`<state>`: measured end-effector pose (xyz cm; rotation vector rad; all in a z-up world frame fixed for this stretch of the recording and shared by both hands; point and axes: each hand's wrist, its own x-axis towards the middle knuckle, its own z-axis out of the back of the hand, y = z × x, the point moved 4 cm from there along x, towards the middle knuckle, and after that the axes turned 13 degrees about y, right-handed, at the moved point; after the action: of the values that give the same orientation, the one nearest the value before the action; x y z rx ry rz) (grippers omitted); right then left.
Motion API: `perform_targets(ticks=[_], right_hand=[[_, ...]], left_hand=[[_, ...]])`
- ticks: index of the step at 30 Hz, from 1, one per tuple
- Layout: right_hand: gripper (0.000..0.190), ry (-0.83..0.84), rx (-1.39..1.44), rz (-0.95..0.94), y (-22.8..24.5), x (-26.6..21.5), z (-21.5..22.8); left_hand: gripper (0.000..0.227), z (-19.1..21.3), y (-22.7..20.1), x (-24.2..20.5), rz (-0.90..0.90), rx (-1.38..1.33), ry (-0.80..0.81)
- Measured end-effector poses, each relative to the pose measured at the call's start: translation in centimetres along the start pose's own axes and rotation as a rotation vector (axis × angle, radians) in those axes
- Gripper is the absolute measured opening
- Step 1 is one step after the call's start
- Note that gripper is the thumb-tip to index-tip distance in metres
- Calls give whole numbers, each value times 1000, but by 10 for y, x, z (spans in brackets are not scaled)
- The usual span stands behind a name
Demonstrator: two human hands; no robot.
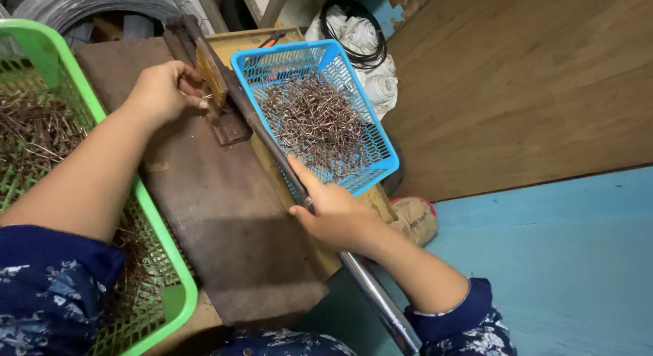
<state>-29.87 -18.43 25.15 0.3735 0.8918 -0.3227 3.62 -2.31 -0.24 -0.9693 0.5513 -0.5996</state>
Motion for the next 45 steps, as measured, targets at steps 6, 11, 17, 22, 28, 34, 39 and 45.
perform_targets(ticks=[6, 11, 17, 22, 28, 34, 39, 45], right_hand=[[86, -243, -20, 196, -6, 8, -27], [85, -269, 31, 215, -7, 23, -48], [83, -234, 108, 242, 1, 18, -48], [84, -169, 171, 226, 1, 16, -47], [83, -177, 189, 239, -2, 17, -47], [82, -185, 192, 222, -2, 18, -49], [82, -192, 175, 212, -5, 27, -56], [82, -213, 144, 170, -7, 39, -60]], left_hand=[[58, 6, -36, -22, -79, -160, -69], [60, 1, -40, -24, -91, -176, -58], [65, -4, -24, -11, -75, -75, -43], [70, -2, -18, -10, -36, 11, -48], [69, -3, -13, -7, -34, -34, -48], [70, -3, -10, -6, -44, -30, -30], [70, -5, -14, -7, -38, -22, -21], [94, -1, -34, -18, 58, 213, -100]])
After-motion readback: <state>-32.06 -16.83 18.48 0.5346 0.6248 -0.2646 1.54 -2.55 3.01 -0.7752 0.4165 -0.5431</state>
